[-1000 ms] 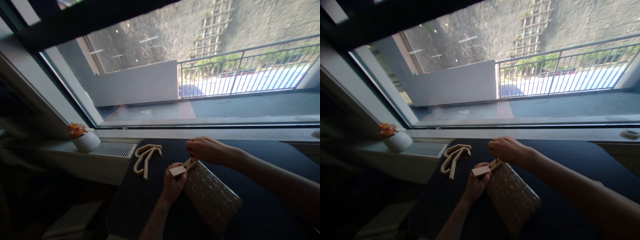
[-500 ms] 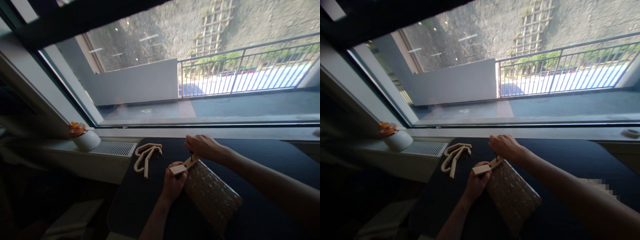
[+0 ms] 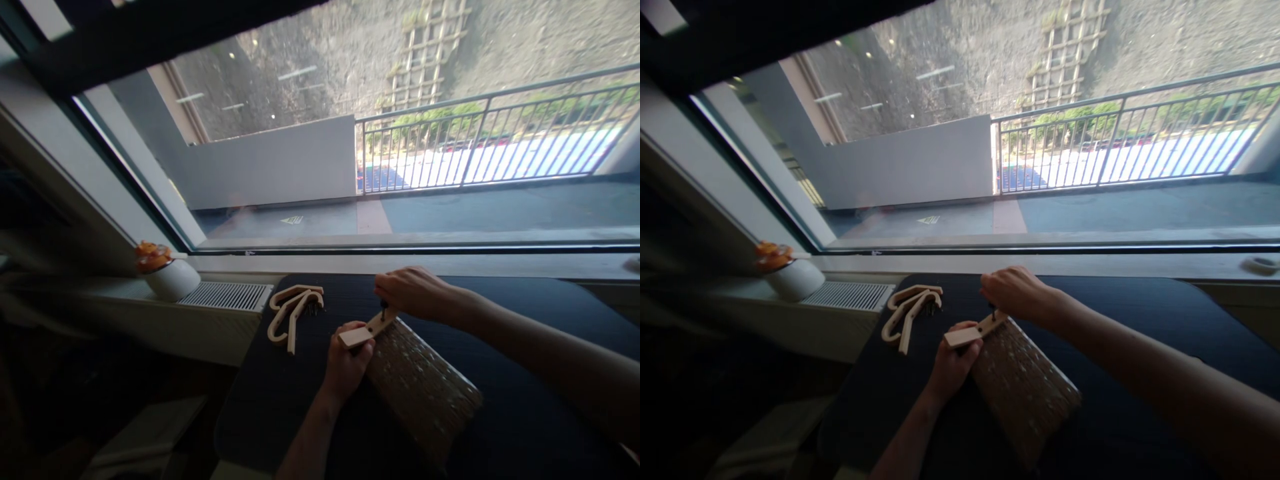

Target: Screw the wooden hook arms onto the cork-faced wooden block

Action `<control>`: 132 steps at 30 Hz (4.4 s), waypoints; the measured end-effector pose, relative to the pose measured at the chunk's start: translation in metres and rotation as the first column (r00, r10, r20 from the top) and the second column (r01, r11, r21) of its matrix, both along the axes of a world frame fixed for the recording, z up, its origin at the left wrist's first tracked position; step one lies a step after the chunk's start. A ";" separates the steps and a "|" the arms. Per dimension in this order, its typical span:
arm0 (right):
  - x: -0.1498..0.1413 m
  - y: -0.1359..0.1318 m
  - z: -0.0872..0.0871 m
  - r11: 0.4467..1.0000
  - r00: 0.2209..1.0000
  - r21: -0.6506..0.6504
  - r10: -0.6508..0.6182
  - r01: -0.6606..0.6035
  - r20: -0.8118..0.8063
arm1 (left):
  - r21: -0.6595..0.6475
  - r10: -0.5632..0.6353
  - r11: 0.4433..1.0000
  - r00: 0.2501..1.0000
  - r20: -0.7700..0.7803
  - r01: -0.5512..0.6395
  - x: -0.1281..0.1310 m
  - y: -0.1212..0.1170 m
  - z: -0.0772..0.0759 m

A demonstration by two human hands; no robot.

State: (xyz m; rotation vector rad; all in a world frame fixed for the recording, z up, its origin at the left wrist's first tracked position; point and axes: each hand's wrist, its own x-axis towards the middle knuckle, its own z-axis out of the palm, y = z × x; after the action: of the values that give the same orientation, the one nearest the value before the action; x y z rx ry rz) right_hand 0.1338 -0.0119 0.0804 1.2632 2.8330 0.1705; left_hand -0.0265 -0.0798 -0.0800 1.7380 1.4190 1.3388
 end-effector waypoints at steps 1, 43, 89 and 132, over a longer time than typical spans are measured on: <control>-0.001 -0.001 -0.003 0.998 0.998 0.019 -0.057 0.058 -0.010 | -0.005 -0.001 1.000 1.000 0.002 0.001 0.000 0.000 0.000; 0.001 0.000 0.015 0.984 0.984 -0.026 -0.177 0.177 0.031 | 0.008 -0.017 1.000 1.000 0.018 0.017 0.000 0.000 0.001; 0.097 -0.049 -0.081 0.954 0.626 -0.248 -0.296 0.166 -0.721 | -0.287 -0.154 0.950 0.983 -0.096 0.121 -0.010 -0.011 0.060; 0.084 -0.076 -0.125 0.980 0.847 0.045 -0.145 0.195 -0.511 | -0.227 -0.134 0.971 0.963 -0.235 0.079 0.013 -0.001 0.048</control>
State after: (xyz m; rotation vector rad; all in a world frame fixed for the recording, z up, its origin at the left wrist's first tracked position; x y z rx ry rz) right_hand 0.2175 -0.0878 -0.0442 1.8111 3.1332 -0.0446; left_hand -0.0132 -0.0810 -0.0324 1.8534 1.5163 0.8961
